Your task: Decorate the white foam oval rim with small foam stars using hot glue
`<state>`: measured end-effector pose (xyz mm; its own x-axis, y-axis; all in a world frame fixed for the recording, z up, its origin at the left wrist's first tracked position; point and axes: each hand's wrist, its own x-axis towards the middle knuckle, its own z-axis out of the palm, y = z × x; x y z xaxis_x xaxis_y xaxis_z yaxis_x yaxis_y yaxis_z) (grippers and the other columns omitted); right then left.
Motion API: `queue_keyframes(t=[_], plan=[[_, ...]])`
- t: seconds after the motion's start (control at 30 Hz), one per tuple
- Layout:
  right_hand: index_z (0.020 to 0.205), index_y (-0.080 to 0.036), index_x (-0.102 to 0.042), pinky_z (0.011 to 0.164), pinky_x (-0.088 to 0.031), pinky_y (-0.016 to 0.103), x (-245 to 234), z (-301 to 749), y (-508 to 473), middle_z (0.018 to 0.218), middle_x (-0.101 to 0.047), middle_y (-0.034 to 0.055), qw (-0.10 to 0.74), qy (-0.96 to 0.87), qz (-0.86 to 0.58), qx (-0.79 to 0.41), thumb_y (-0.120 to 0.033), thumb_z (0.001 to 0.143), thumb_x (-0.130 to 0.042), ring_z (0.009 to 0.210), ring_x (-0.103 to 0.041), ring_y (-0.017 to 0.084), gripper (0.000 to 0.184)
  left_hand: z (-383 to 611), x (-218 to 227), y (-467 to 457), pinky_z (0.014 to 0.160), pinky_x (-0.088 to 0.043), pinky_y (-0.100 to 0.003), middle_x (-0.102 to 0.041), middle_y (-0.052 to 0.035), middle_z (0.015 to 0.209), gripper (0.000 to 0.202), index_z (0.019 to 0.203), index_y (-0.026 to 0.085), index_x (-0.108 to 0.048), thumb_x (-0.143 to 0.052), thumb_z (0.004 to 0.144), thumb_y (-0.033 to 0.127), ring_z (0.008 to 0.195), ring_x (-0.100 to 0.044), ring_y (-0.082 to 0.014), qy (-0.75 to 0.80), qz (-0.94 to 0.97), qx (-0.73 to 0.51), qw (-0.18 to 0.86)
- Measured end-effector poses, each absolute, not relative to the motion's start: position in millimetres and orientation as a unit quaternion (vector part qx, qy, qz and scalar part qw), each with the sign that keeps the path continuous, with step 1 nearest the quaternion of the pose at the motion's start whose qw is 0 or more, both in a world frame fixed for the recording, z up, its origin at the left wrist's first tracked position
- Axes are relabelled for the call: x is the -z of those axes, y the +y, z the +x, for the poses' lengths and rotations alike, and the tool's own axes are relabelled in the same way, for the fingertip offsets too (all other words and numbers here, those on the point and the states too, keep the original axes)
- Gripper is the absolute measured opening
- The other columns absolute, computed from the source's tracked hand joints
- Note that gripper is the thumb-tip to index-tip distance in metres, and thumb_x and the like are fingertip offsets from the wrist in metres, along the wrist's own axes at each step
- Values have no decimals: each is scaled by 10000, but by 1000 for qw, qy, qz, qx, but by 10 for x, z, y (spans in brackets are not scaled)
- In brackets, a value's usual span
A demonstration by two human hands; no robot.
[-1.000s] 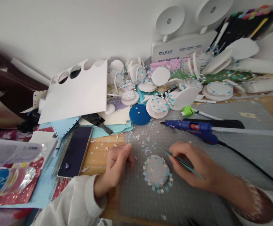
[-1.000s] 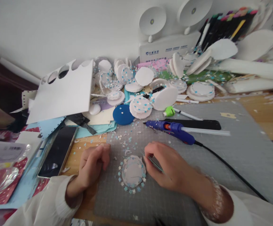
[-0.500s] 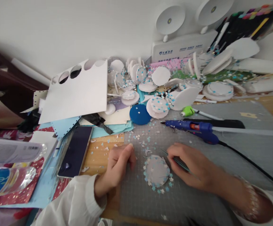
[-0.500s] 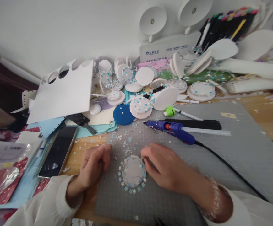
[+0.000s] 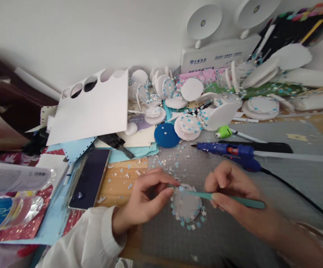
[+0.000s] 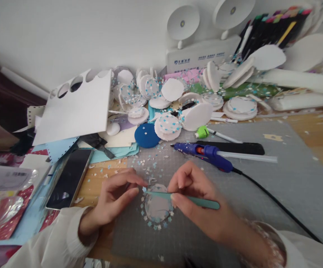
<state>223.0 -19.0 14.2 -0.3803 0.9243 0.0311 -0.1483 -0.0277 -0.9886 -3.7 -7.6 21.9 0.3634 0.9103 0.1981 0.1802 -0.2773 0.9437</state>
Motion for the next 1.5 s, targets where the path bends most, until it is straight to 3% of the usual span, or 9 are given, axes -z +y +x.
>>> queue_keyframes(t=[0.17, 0.57, 0.83, 1.33, 1.5], plan=[[841, -263, -363, 513, -398, 161, -133, 2206, -223, 706, -469, -69, 408, -546, -352, -642, -79, 864, -493, 575, -439, 80, 227, -23, -184, -95, 541, -373, -236, -473, 16, 544, 151, 867, 136, -717, -615, 855, 246, 534, -442, -106, 352, 697, -421, 462], [869, -283, -414, 485, -451, 165, -218, 2205, -249, 715, -504, -48, 434, -575, -364, -591, -137, 879, -522, 571, -478, 97, 182, -20, -191, -94, 501, -367, -221, -500, 9, 506, 116, 780, 133, -730, -641, 827, 190, 499, -429, -95, 373, 664, -430, 484], [920, -295, -413, 561, -525, 186, -205, 2224, -306, 775, -524, -28, 435, -622, -368, -538, -80, 864, -491, 647, -556, 112, 236, -16, -163, -103, 476, -340, -210, -475, 19, 511, 94, 776, 130, -726, -654, 814, 177, 483, -399, -83, 371, 648, -423, 513], [878, -287, -389, 512, -512, 186, -211, 2205, -325, 724, -527, -20, 447, -647, -375, -491, -114, 901, -447, 607, -543, 121, 183, -24, -157, -119, 446, -301, -216, -498, 7, 518, 111, 765, 129, -732, -654, 818, 188, 467, -375, -76, 379, 645, -409, 522], [881, -281, -378, 588, -519, 273, -236, 2246, -303, 702, -541, -29, 468, -684, -373, -416, -80, 874, -459, 597, -556, 131, 217, -32, -151, -120, 445, -304, -222, -550, -19, 529, 158, 773, 123, -752, -646, 832, 225, 462, -375, -78, 384, 649, -400, 521]])
